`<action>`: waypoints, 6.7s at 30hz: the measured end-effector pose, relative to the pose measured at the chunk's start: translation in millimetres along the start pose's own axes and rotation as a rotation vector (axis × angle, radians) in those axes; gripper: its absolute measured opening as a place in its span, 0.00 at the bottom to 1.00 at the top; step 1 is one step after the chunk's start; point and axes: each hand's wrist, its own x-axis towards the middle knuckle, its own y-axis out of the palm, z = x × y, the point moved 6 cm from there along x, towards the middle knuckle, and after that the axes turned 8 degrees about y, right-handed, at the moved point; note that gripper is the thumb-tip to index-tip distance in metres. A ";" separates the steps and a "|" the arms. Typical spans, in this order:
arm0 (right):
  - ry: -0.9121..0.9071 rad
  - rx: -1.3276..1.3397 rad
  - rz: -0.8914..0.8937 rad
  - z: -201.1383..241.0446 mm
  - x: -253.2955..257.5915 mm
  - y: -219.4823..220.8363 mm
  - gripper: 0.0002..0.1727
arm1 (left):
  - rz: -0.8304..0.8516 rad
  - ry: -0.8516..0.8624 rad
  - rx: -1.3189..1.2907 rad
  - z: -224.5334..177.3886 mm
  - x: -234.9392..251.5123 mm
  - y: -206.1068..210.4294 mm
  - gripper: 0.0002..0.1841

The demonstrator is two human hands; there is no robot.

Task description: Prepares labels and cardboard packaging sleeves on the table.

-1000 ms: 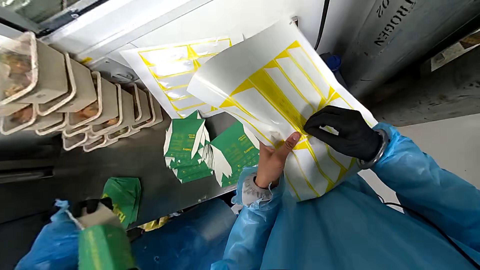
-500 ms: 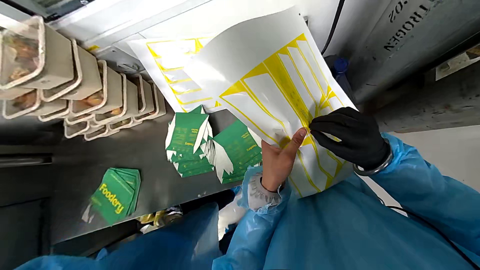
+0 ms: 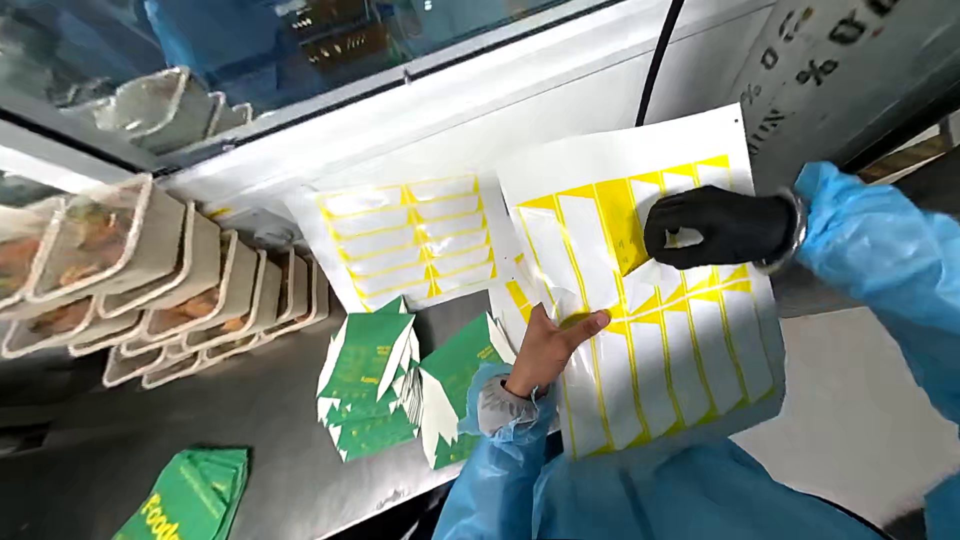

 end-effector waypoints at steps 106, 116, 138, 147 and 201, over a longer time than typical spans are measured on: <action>0.953 0.330 -0.337 104.5 103.6 302.6 0.11 | -0.802 -0.136 -0.183 124.2 -175.1 -210.1 0.10; 1.088 0.368 -0.023 26.7 166.1 341.5 0.16 | -0.981 -0.188 0.302 169.8 -132.8 -254.6 0.12; 1.238 0.339 0.048 -9.6 185.3 381.7 0.13 | -1.124 -0.420 0.626 197.9 -88.2 -267.9 0.13; 1.228 0.231 0.106 -11.4 188.4 383.5 0.15 | -1.137 -0.421 0.657 196.1 -92.1 -263.9 0.14; 0.478 -0.112 -0.162 31.4 51.4 362.3 0.31 | 0.119 -0.152 1.324 212.2 -167.7 -160.4 0.43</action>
